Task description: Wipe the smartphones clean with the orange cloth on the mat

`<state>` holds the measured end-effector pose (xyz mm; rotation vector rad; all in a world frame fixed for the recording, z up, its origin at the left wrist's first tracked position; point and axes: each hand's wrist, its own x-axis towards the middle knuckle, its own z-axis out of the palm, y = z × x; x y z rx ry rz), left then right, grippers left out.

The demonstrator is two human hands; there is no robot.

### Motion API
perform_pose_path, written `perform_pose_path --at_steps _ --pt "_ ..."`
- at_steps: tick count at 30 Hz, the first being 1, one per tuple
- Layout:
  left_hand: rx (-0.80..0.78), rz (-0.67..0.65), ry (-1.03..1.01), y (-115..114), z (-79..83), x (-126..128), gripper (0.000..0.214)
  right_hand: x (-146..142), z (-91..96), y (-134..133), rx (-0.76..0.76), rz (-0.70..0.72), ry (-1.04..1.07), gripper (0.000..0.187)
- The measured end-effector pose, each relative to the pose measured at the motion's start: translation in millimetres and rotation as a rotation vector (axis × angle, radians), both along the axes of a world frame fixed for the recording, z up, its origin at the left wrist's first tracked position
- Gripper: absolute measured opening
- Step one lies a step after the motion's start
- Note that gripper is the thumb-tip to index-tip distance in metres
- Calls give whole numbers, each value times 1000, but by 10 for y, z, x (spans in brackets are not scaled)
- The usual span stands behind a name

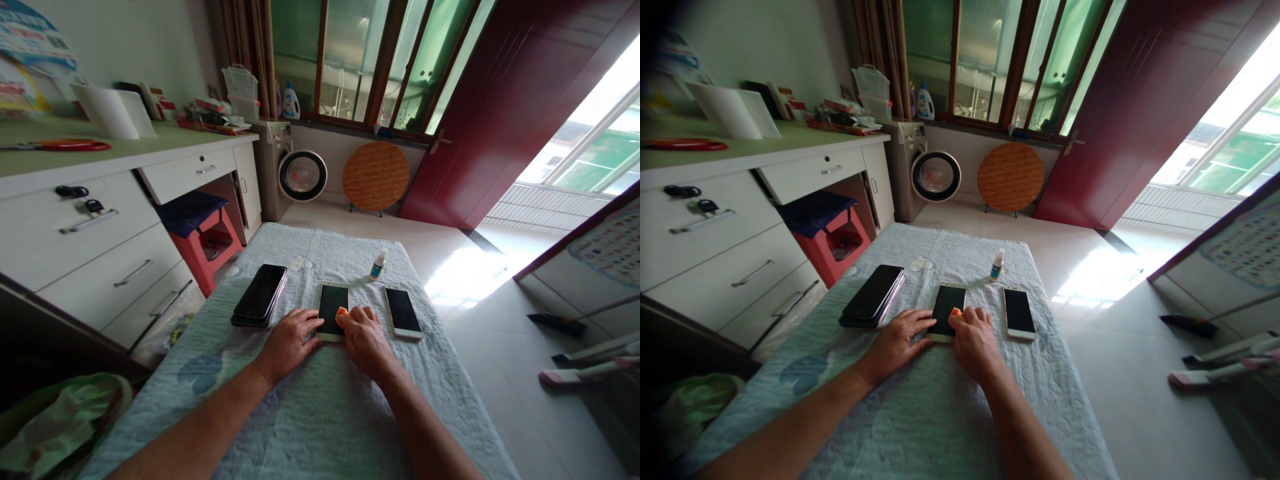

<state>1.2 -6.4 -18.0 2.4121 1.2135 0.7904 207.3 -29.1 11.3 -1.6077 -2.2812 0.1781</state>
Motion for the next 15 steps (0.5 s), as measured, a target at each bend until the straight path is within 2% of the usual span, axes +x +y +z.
perform_pose_path --at_steps 4,6,15 --pt "-14 -4 -1 -8 25 -1 33 -102 27 -83 -14 168 36 18" --pt "-15 -8 -5 -12 34 1 33 -129 16 -85 -20 188 48 17" --pt "-7 0 20 1 13 8 37 -46 -101 128 11 -76 15 23"
